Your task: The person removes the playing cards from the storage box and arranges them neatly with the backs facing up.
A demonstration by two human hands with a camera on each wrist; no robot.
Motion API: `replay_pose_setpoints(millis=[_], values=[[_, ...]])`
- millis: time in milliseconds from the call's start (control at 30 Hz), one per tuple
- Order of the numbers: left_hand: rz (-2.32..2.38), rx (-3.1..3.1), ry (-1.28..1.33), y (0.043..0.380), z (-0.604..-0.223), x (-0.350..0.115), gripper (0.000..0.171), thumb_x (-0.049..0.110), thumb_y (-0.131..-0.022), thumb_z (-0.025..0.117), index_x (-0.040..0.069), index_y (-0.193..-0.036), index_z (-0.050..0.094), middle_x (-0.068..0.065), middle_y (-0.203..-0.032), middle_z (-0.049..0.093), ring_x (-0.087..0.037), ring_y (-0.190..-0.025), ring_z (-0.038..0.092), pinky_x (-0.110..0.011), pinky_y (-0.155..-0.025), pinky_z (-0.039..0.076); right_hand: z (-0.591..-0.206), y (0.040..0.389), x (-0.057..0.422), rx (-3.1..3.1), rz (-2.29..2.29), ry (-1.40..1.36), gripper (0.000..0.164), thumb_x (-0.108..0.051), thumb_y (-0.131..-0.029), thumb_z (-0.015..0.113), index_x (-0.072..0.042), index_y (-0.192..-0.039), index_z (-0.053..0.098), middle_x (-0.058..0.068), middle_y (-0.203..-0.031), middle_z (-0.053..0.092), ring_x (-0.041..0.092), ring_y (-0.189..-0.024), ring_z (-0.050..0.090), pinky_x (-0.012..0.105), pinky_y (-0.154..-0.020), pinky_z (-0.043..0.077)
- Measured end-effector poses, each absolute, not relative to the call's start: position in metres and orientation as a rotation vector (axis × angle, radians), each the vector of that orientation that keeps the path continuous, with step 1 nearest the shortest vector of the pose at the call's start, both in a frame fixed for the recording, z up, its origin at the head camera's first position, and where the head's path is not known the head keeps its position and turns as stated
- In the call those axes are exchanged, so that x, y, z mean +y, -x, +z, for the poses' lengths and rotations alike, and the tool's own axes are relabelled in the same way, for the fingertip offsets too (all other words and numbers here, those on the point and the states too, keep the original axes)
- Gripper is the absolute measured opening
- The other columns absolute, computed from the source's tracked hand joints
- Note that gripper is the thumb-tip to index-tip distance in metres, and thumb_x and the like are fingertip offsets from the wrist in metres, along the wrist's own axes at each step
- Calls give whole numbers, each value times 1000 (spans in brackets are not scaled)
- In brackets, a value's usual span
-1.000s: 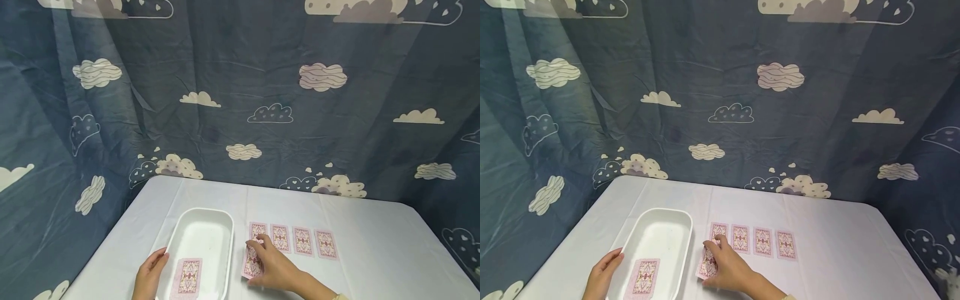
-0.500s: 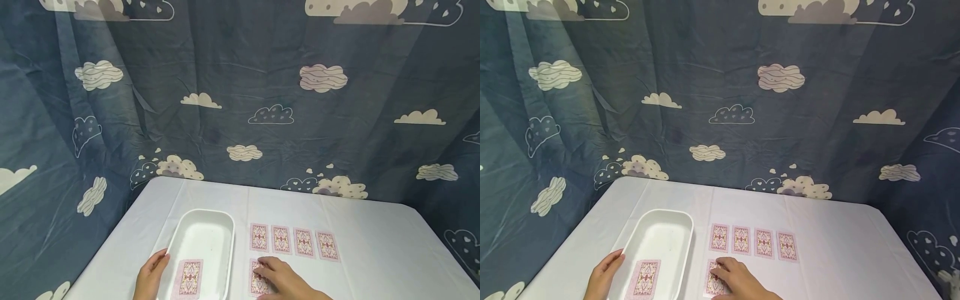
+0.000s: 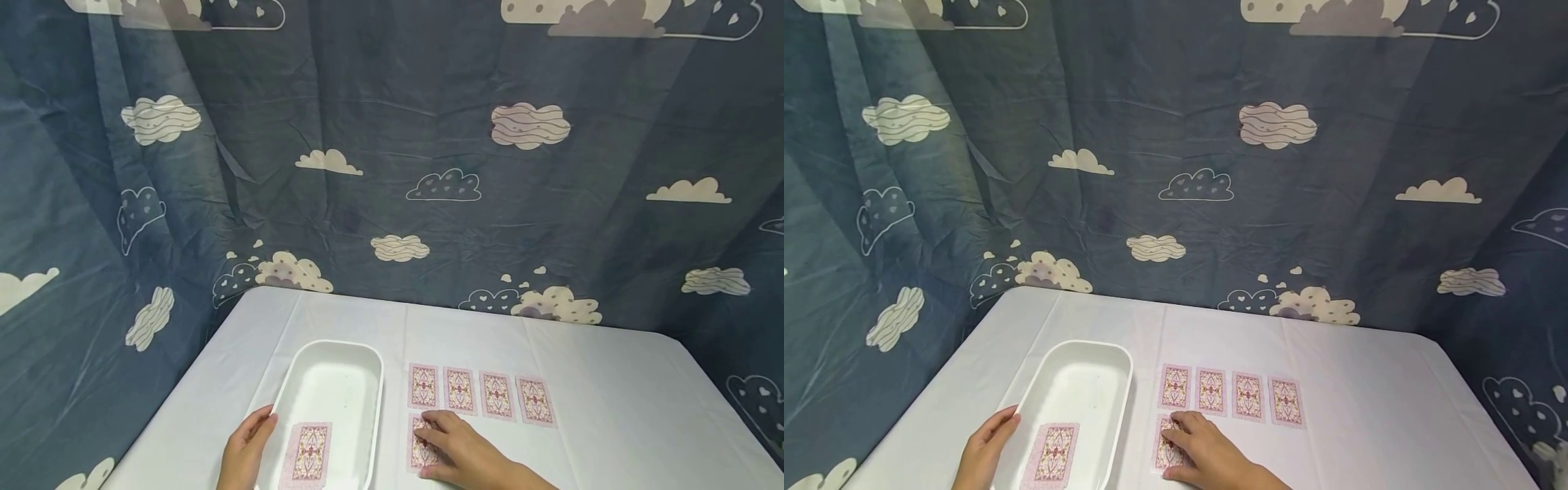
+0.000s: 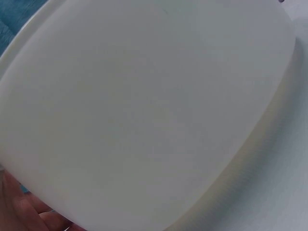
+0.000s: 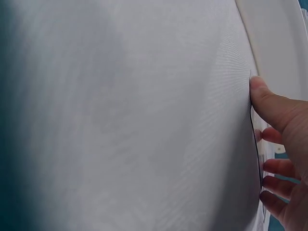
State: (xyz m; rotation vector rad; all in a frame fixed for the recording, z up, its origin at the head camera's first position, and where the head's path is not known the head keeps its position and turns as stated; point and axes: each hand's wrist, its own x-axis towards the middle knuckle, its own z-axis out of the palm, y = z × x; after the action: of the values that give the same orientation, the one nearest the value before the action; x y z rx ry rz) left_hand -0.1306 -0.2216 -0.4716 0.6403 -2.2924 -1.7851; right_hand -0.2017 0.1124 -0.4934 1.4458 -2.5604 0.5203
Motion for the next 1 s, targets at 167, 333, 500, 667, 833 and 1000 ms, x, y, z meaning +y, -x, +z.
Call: replay_pose_setpoints(millis=[167,333,500,667,833,1000], values=[[-1797,-2285,-655,131,-470,-223,51,41,-82,49,2,-116,47,-13,-105,54,-20,-91,51,-32,-74,41,-490,203,110,-2560,527,-1421,59,-53,-71,55,-11,-113,53,8,-116,43,20,-103,41,38,-81,38],[-1797,-2301,-650,131,-470,-224,57,45,-81,48,0,-118,45,-14,-107,53,-24,-96,48,-38,-81,37,-473,208,99,-2533,645,-1373,62,-52,-64,63,-17,-113,51,5,-118,41,19,-104,40,37,-80,38],[-1809,-2287,-644,131,-472,-223,55,42,-82,49,1,-117,45,-13,-106,54,-24,-98,47,-40,-84,34,-448,215,79,-2525,802,-1428,65,-47,-61,69,-21,-116,47,0,-118,39,17,-105,39,34,-80,39],[-1784,-2284,-627,131,-472,-223,50,38,-83,50,1,-116,47,-12,-101,56,-19,-93,48,-35,-82,35,-432,216,50,-2468,843,-1506,62,-46,-64,67,-20,-116,47,0,-116,40,15,-104,39,32,-81,38],[-1775,-2268,-614,130,-473,-222,51,38,-83,50,-1,-115,47,-12,-100,56,-18,-91,49,-38,-83,35,-428,215,23,-2392,858,-1573,57,-47,-67,64,-17,-114,49,0,-115,40,13,-104,39,28,-82,37],[-1788,-2253,-620,130,-472,-223,49,36,-83,51,0,-115,48,-12,-102,55,-16,-91,49,-34,-81,36,-428,214,-1,-2384,836,-1641,58,-47,-66,65,-16,-112,51,1,-112,41,10,-103,38,23,-83,35]])
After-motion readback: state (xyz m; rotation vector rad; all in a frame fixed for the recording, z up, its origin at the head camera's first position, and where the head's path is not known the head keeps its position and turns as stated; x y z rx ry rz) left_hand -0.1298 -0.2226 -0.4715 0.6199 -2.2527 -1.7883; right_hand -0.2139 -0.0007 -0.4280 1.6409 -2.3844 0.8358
